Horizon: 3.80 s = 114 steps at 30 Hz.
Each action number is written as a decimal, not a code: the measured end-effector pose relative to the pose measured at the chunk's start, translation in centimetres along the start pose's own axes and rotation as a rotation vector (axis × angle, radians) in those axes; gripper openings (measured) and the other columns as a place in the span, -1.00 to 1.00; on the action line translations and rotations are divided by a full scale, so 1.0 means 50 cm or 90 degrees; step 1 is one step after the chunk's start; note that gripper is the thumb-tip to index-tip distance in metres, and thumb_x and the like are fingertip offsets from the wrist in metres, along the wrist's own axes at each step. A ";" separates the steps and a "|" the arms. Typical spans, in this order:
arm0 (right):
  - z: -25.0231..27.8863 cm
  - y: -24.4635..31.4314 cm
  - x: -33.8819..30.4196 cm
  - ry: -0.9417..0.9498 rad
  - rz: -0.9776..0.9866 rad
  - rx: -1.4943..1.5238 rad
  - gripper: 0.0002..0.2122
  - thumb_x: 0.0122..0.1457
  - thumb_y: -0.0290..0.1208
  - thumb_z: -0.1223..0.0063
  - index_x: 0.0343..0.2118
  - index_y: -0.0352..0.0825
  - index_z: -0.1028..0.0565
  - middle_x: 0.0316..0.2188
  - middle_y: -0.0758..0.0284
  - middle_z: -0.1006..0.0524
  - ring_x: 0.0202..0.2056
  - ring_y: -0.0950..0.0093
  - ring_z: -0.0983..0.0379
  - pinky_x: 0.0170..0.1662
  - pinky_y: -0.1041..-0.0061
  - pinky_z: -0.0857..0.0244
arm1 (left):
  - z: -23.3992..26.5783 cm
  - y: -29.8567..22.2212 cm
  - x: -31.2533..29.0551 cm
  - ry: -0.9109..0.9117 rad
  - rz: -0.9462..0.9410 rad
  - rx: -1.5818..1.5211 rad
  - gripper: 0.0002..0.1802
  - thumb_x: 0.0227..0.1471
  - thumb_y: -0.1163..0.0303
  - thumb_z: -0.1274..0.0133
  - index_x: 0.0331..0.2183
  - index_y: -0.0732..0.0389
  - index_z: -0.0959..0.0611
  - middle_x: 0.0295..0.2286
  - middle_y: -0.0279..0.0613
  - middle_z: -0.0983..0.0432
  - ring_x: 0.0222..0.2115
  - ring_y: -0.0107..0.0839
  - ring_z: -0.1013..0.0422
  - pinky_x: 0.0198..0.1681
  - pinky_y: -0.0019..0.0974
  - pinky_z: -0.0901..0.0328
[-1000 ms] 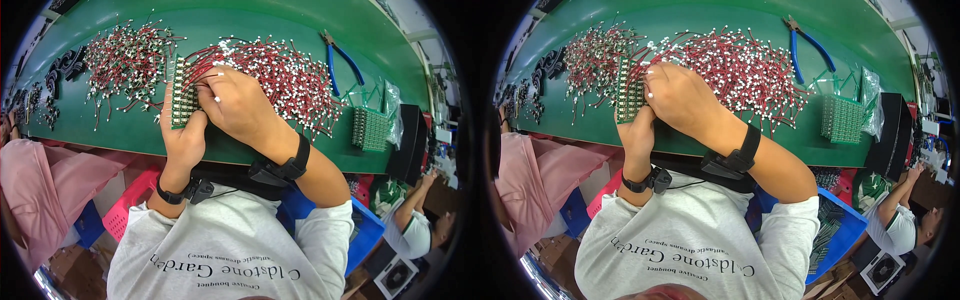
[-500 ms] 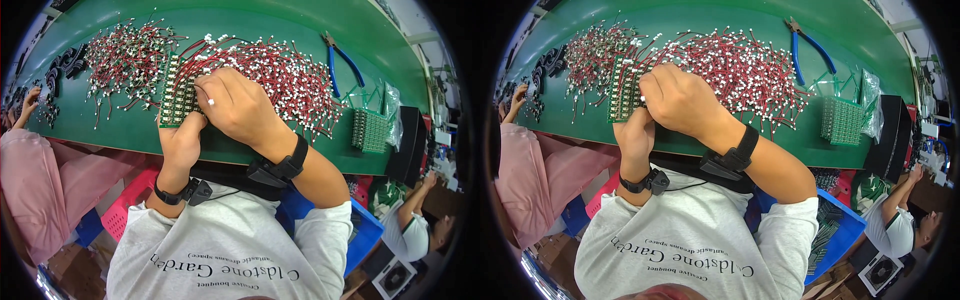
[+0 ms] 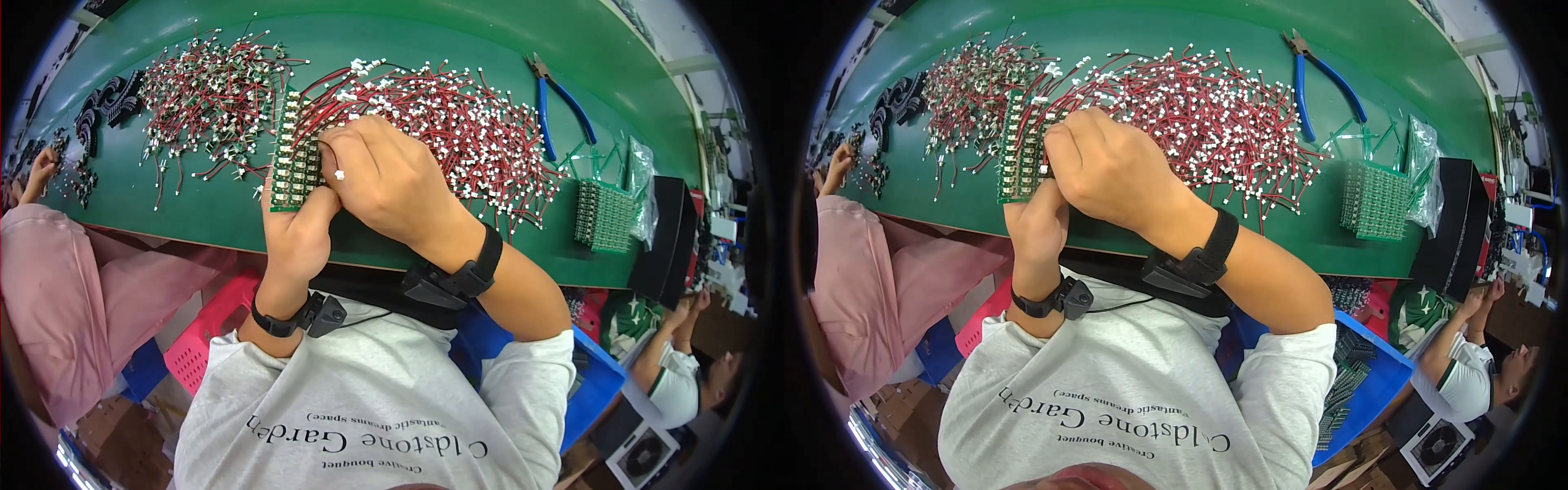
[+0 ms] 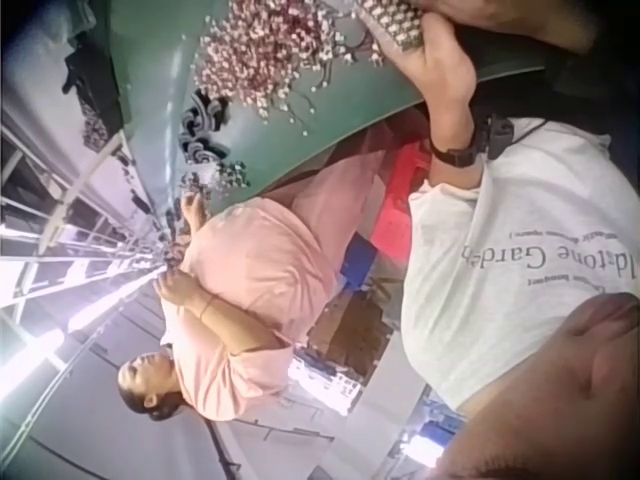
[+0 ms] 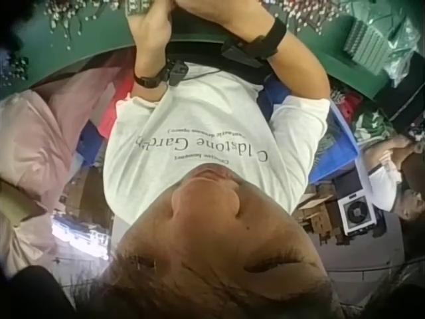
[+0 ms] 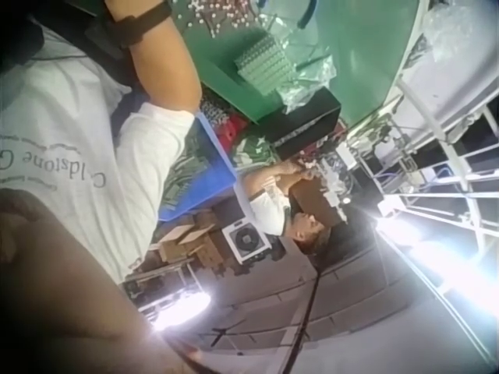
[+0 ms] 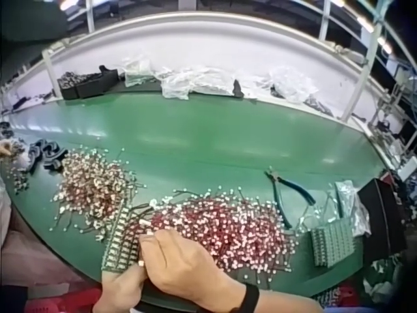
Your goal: The person picks up a circuit board and places it into a black box, then moves the box aside. They pick up another circuit board and insert small red and white wires into it one by one.
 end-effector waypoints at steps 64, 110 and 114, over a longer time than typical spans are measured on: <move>0.024 -0.027 0.031 -0.071 -0.223 0.290 -0.88 0.11 -0.63 -0.18 -0.27 -0.41 -0.52 -0.42 0.24 -0.56 -0.44 0.44 -0.56 -0.40 0.58 -0.41 | 0.047 -0.034 0.040 -0.101 -0.033 -0.185 -0.33 -0.26 0.80 0.23 0.03 0.45 -0.37 -0.10 0.05 -0.46 -0.12 -0.12 -0.48 0.03 -0.01 -0.41; -0.003 -0.012 0.006 -0.032 -0.101 0.197 -0.83 -0.10 -0.66 -0.23 -0.38 -0.39 -0.55 -0.45 0.23 -0.58 -0.46 0.27 -0.54 -0.40 0.39 -0.44 | 0.030 -0.013 -0.006 0.016 0.026 0.139 -0.35 -0.08 0.76 0.17 0.13 0.40 -0.39 -0.41 -0.46 -0.38 -0.51 -0.76 -0.17 -0.51 -0.59 -0.09; 0.000 -0.012 0.007 -0.028 -0.089 0.175 -0.82 -0.12 -0.65 -0.24 -0.39 -0.39 -0.55 -0.44 0.22 -0.58 -0.43 0.27 -0.55 -0.38 0.39 -0.45 | 0.022 -0.016 -0.002 0.046 0.023 0.201 -0.30 -0.10 0.78 0.19 0.17 0.39 -0.35 -0.35 -0.40 -0.41 -0.46 -0.71 -0.21 -0.45 -0.59 -0.16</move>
Point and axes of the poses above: each hand's wrist, its own x-axis towards the middle knuckle, its own z-axis out of the back of the hand, y = z × x, the point moved 2 cm from there along x, towards the middle knuckle
